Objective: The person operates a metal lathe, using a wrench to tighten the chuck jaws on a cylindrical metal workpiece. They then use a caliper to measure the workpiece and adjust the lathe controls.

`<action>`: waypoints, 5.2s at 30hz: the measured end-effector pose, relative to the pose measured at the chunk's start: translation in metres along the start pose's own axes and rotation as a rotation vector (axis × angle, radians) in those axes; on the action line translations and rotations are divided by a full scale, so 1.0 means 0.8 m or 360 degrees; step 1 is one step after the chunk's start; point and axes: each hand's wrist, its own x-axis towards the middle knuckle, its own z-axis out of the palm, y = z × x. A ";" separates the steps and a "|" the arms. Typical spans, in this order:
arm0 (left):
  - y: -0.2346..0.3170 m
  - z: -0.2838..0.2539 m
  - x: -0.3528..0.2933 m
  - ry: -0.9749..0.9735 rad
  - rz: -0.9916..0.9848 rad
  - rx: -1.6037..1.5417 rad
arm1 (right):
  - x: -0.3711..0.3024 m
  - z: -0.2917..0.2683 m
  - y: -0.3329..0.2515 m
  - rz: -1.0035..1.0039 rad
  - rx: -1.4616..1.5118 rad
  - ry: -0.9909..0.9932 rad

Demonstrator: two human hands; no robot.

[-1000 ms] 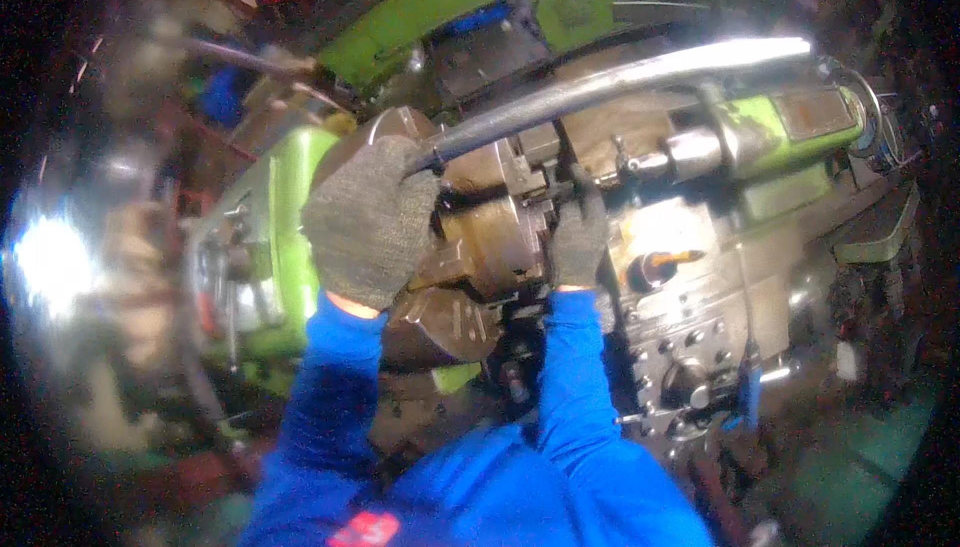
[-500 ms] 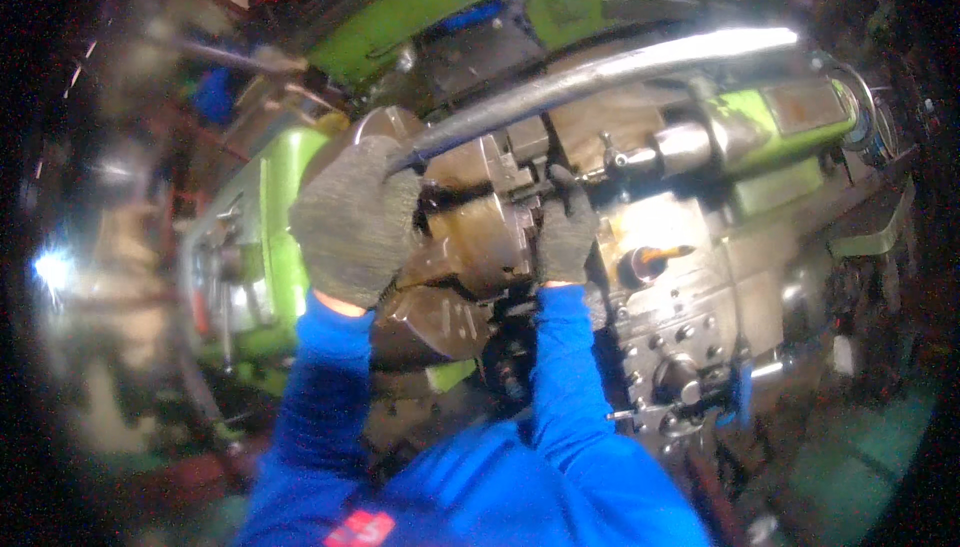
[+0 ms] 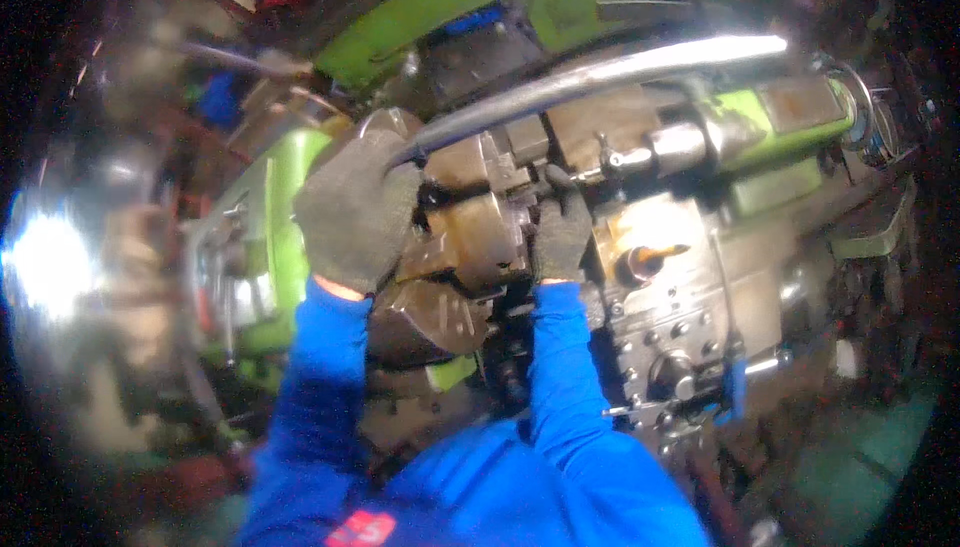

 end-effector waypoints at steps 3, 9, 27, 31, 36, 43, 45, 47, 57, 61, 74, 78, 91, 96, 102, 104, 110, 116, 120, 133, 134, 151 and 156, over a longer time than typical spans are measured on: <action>-0.012 0.002 0.006 0.0016 0.0118 0.0024 | -0.003 0.006 -0.016 0.0114 0.0017 0.0022; -0.008 0.000 0.022 -0.0288 -0.0281 0.0095 | 0.005 0.000 0.008 -0.0065 -0.0224 0.0088; -0.015 0.008 0.020 -0.0229 -0.0253 0.0063 | 0.005 -0.001 0.026 0.0009 -0.0027 0.0136; -0.014 0.008 0.020 -0.0256 -0.0269 0.0025 | 0.005 0.000 0.020 0.0009 0.0016 0.0131; -0.008 -0.005 0.027 -0.0245 -0.0199 -0.0165 | 0.001 0.002 0.008 -0.0027 0.0069 0.0069; -0.064 0.028 0.049 -0.0128 0.0429 -0.0248 | 0.014 -0.006 0.039 0.0042 0.0101 0.0034; -0.088 0.056 0.064 -0.0011 0.0685 -0.0423 | 0.011 -0.005 0.033 0.0088 0.0069 0.0083; -0.092 0.058 0.076 -0.0492 0.0451 -0.0321 | 0.008 0.001 0.016 -0.0036 0.0032 0.0105; -0.011 0.016 0.090 -0.0988 -0.0035 0.0273 | 0.007 -0.002 0.019 -0.0073 -0.0013 0.0090; -0.002 0.008 0.075 -0.0725 0.0106 0.0302 | 0.003 0.001 0.012 -0.0088 0.0004 0.0057; -0.027 -0.004 0.061 -0.0728 0.0914 -0.0247 | 0.006 -0.002 0.019 -0.0109 -0.0056 0.0099; 0.020 -0.035 0.041 -0.0984 -0.0119 -0.0112 | 0.002 -0.001 0.004 -0.0122 0.0058 0.0047; 0.025 -0.038 0.046 -0.1075 -0.1216 -0.0567 | 0.003 -0.001 0.007 -0.0021 0.0096 0.0084; -0.026 -0.033 0.021 -0.0735 -0.0204 -0.0305 | 0.003 -0.002 0.003 0.0009 0.0049 0.0033; -0.010 -0.047 0.038 -0.0738 -0.0025 0.0001 | 0.005 -0.002 0.011 -0.0094 -0.0128 0.0101; -0.023 -0.037 0.037 -0.0445 0.0236 0.0015 | 0.001 -0.002 0.001 -0.0155 -0.0159 0.0105; -0.103 0.021 0.043 -0.0233 0.0414 0.0006 | 0.001 0.003 0.010 0.0254 0.0184 0.0094; -0.091 0.042 0.061 -0.0320 -0.0163 0.0165 | 0.005 -0.004 0.026 -0.0151 -0.0150 0.0141; -0.068 0.042 0.063 -0.0354 -0.1217 -0.0461 | -0.006 0.004 -0.019 0.0237 0.0030 0.0128; -0.044 0.055 0.131 -0.1011 0.0070 -0.0018 | 0.000 -0.002 0.020 -0.0099 0.0002 0.0069; -0.032 0.055 0.129 -0.1013 0.0005 0.0101 | 0.002 -0.005 0.025 -0.0126 -0.0004 0.0088; 0.050 -0.056 0.056 -0.1159 -0.0870 0.0197 | -0.078 -0.020 0.001 -0.0045 -0.0276 0.0432; -0.031 0.005 0.023 -0.1125 -0.0597 0.0394 | -0.111 -0.037 0.038 -0.0332 -0.0681 0.0322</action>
